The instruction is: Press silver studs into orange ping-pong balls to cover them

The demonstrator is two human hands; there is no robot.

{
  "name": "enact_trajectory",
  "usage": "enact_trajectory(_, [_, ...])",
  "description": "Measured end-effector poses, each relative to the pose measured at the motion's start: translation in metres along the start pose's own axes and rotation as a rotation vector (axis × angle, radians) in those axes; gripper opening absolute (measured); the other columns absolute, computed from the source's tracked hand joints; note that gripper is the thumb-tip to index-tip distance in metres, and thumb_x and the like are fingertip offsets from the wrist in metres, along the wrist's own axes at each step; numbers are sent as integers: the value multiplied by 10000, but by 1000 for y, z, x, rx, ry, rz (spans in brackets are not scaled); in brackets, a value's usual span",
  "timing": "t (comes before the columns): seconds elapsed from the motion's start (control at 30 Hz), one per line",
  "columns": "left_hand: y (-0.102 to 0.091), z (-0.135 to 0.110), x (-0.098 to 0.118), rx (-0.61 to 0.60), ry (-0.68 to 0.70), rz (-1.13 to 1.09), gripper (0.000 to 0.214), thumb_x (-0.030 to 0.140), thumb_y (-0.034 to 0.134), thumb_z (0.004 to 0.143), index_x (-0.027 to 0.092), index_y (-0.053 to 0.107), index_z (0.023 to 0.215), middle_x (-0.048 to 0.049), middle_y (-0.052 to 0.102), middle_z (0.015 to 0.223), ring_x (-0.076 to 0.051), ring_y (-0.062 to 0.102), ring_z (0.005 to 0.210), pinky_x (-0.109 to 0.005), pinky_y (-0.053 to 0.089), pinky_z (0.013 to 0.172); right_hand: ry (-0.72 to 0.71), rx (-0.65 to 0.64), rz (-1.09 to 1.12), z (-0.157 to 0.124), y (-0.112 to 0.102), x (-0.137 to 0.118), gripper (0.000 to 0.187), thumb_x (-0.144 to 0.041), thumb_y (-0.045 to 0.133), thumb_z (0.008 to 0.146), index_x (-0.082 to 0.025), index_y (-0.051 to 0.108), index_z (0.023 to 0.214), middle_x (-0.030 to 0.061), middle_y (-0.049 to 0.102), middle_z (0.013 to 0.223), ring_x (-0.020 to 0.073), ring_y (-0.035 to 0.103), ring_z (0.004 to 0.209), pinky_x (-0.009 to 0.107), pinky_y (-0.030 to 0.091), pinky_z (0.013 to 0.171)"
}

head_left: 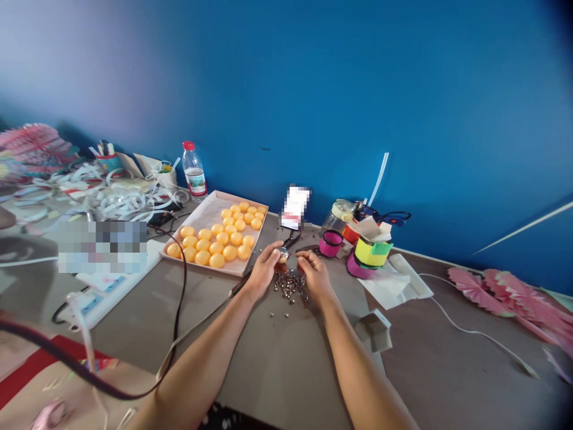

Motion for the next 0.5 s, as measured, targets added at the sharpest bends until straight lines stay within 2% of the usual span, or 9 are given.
enact_trajectory(0.07, [-4, 1, 3, 39, 22, -59, 503, 502, 651, 751, 178, 557, 1124, 24, 563, 702, -107, 547, 538, -246, 439, 542, -79, -71, -173, -2, 4, -6, 204, -345, 559, 789, -219, 656, 917, 39, 632, 833, 190, 555, 745, 318, 433, 691])
enact_trajectory(0.17, [-3, 1, 5, 34, 50, -98, 458, 510, 644, 756, 160, 571, 1042, 21, 562, 668, -101, 539, 526, -228, 411, 510, -230, -215, -524, -10, 20, -17, 201, -284, 586, 793, -215, 670, 962, 72, 633, 907, 225, 551, 876, 350, 414, 794])
enact_trajectory(0.27, [-1, 2, 5, 25, 45, -102, 438, 510, 645, 750, 143, 590, 982, 13, 567, 662, -93, 531, 518, -220, 402, 503, -280, -294, -803, -18, 35, -20, 161, -259, 594, 809, -207, 681, 934, 97, 626, 945, 250, 536, 938, 360, 385, 818])
enact_trajectory(0.37, [0, 2, 3, 19, 33, -111, 436, 500, 656, 743, 141, 589, 982, 23, 559, 645, -87, 523, 500, -217, 399, 498, -261, -319, -921, -21, 41, -18, 145, -190, 543, 831, -202, 678, 884, 99, 637, 914, 247, 544, 914, 348, 368, 782])
enact_trajectory(0.5, [-2, 3, 2, 20, 49, -97, 427, 497, 651, 751, 142, 600, 981, 21, 562, 653, -88, 525, 509, -222, 409, 506, -276, -278, -866, -20, 40, -17, 181, -165, 484, 851, -197, 661, 833, 92, 645, 873, 233, 560, 864, 338, 358, 752])
Point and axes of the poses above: each hand's wrist, its own z-axis towards the middle knuckle, its own y-axis out of the palm, x = y × z, the point moved 8 cm from there along z, towards the middle knuckle
